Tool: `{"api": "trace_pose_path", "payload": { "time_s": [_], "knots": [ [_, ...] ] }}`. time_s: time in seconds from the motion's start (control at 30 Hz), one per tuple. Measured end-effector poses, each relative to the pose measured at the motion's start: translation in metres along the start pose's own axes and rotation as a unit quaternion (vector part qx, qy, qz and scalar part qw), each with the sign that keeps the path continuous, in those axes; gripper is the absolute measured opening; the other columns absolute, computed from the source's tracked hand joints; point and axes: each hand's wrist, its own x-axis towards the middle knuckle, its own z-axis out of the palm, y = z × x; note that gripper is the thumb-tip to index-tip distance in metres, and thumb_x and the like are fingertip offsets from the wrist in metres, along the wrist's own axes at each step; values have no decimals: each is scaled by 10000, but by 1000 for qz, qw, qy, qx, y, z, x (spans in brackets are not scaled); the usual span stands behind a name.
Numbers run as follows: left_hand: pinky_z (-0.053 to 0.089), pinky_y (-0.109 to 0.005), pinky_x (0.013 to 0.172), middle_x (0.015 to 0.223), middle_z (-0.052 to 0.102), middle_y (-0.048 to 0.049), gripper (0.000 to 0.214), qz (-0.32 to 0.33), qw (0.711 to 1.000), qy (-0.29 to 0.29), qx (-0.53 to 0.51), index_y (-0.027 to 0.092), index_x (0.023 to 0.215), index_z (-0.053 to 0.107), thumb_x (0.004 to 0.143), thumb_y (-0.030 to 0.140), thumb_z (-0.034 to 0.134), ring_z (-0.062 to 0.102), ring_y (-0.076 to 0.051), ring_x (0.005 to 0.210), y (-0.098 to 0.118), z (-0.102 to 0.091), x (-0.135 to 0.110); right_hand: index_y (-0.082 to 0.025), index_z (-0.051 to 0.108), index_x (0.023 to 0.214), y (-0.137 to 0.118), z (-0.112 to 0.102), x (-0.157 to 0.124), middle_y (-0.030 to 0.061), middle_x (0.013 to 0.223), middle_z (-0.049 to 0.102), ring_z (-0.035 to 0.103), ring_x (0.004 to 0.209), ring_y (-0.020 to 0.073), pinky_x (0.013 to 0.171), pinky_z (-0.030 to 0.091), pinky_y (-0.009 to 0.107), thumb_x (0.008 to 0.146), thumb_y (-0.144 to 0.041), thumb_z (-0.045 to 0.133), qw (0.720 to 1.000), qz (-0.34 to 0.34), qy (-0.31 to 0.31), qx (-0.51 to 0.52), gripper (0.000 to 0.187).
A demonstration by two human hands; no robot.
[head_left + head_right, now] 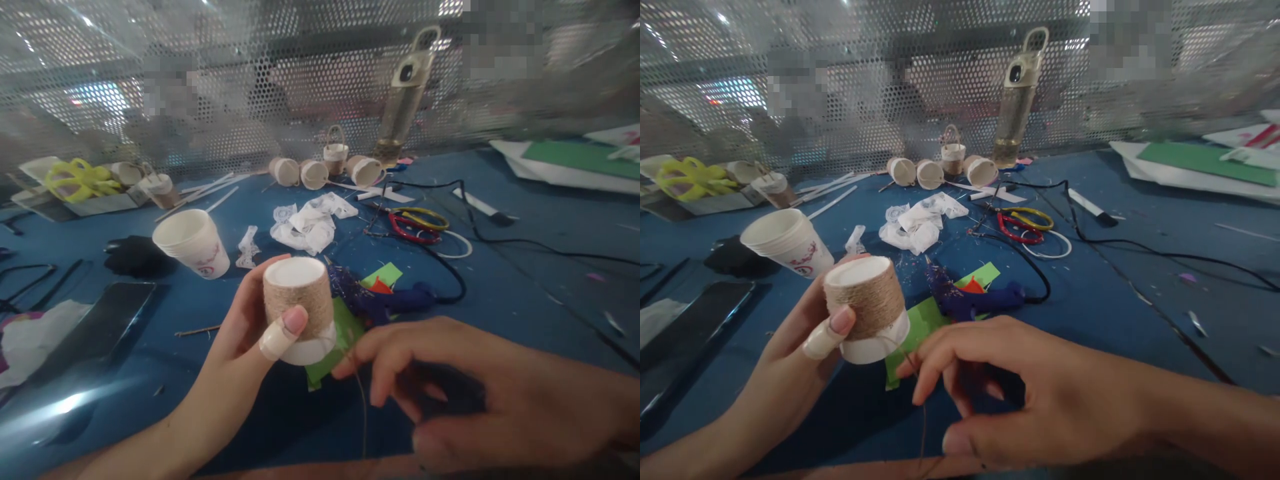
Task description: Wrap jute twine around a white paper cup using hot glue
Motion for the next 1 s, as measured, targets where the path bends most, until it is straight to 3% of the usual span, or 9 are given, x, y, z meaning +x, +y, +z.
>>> {"api": "trace_pose_path", "payload": {
  "time_s": [0.1, 0.2, 0.3, 0.4, 0.5, 0.63, 0.83, 1.0],
  "knots": [
    [566, -253, 992, 1365, 749, 40, 409, 12, 1000, -13, 10, 413, 1329, 713, 942, 472, 832, 683, -214, 1268, 0, 0, -1, -228, 762, 1165, 2, -3, 4, 46, 1007, 797, 635, 698, 103, 588, 455, 226, 865, -211, 823, 987, 25, -71, 143, 307],
    [558, -250, 1013, 1363, 753, 44, 408, 23, 999, -24, 20, 417, 1327, 712, 941, 451, 839, 683, -210, 1282, 0, 0, 0, -218, 714, 1093, 10, -5, 9, -34, 788, 676, 561, 656, 90, 579, 422, 211, 860, -258, 859, 982, 9, -29, 184, 278],
    [559, -275, 1022, 1381, 749, 27, 410, 27, 999, -33, 30, 399, 1330, 711, 943, 446, 837, 684, -233, 1291, 0, 0, 2, -223, 706, 1055, 16, -4, 10, -86, 674, 484, 460, 589, 85, 557, 401, 209, 919, -369, 804, 992, 8, 95, 85, 222],
    [566, -303, 1020, 1391, 751, 5, 426, 28, 998, -40, 40, 379, 1334, 706, 938, 463, 837, 686, -261, 1297, 1, 0, 3, -246, 744, 975, 20, -3, 10, -88, 612, 442, 409, 524, 88, 499, 351, 217, 969, -429, 734, 982, 3, 185, -34, 184],
    [575, -300, 1014, 1360, 766, 12, 425, 32, 998, -48, 40, 381, 1320, 705, 929, 472, 846, 701, -251, 1277, 2, 0, 3, -249, 761, 903, 24, -2, 11, -64, 603, 539, 426, 498, 91, 470, 336, 229, 996, -462, 704, 974, -30, 205, -86, 239],
    [579, -274, 1005, 1326, 778, 34, 395, 32, 997, -53, 41, 387, 1291, 710, 930, 477, 845, 714, -221, 1252, 3, 1, 4, -236, 750, 879, 25, -2, 12, -80, 563, 486, 365, 458, 75, 456, 312, 225, 1008, -416, 702, 964, -52, 231, -119, 227],
    [573, -286, 1016, 1308, 789, 29, 391, 12, 998, -63, 29, 375, 1284, 716, 933, 496, 838, 706, -229, 1271, 3, 1, 3, -228, 704, 846, 24, -1, 10, -64, 589, 531, 418, 490, 86, 458, 327, 222, 1033, -432, 653, 966, -40, 226, -115, 281],
    [549, -295, 1039, 1423, 747, 29, 387, 5, 997, -68, 47, 393, 1332, 729, 967, 500, 797, 655, -247, 1339, 1, -1, 2, -228, 703, 857, 22, -1, 9, -58, 601, 561, 434, 501, 89, 466, 330, 225, 1037, -429, 636, 965, -26, 224, -137, 278]
  ]
}}
